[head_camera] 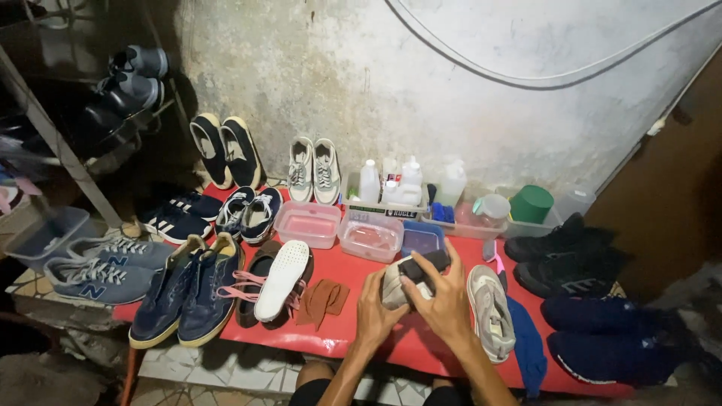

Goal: The person scrubs a white sneaker with a brush and a cleaning solution on a red table. They wipe the shoe with a cloth and continue scrubbing the sole and upper parts of the shoe.

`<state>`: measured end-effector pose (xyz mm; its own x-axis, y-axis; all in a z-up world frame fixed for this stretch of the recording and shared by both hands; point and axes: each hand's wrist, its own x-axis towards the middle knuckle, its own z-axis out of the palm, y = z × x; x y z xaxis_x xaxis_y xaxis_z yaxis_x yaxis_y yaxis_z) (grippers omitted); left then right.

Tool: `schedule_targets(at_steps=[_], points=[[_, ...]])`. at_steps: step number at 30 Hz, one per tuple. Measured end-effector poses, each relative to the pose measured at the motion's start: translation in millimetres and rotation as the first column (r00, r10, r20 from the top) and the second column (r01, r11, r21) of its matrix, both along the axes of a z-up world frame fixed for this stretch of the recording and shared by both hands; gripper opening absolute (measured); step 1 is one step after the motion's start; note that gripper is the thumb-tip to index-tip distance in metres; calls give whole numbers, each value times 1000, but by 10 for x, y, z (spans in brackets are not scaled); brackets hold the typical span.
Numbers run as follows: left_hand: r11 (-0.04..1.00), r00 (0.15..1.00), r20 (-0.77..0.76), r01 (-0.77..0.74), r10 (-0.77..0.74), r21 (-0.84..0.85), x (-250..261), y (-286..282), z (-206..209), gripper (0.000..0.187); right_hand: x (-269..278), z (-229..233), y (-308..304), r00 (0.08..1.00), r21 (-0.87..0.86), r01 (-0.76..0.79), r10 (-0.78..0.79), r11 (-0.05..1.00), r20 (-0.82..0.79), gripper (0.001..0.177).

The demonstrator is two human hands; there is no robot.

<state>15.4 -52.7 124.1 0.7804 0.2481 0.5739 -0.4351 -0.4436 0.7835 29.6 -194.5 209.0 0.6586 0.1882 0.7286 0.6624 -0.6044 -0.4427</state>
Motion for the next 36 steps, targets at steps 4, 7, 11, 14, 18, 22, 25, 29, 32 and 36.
schedule_targets(at_steps=[4, 7, 11, 14, 18, 22, 25, 29, 32, 36], points=[[1000, 999, 45, -5, 5, -4, -7, -19, 33, 76, -16, -97, 9, 1000, -70, -22, 21, 997, -12, 56], [1000, 1000, 21, -23, 23, 3, 66, -33, -80, 84, -1, -18, -29, 999, -5, -38, 38, 999, 3, 52], [1000, 999, 28, -29, 29, -8, 41, -64, -23, 71, 15, -142, 11, 997, -96, -25, 32, 995, 65, 54], [1000, 1000, 18, -10, 11, -20, 63, -79, -47, 69, -7, -62, 22, 994, -93, -35, 45, 995, 104, 53], [999, 999, 24, -37, 38, -16, 99, -124, -126, 70, -6, -85, 80, 990, -7, 14, -13, 1000, 140, 48], [1000, 998, 48, -30, 30, 0, 94, -99, -130, 60, 80, -313, 47, 979, -206, -20, 61, 978, 193, 50], [998, 999, 1, -48, 49, -37, 87, -109, -107, 80, 45, -189, 59, 974, 54, 125, -133, 991, 186, 50], [999, 997, 72, -38, 40, -32, 124, -121, -119, 62, 27, -176, 101, 980, -64, 53, -39, 997, 196, 49], [998, 998, 35, -51, 53, -45, 145, -168, -162, 75, 76, -147, 71, 973, 28, 110, -114, 993, 203, 49], [999, 997, 63, -33, 35, -37, 28, -130, 29, 51, 156, -441, 94, 981, -144, 35, -7, 989, 192, 57]])
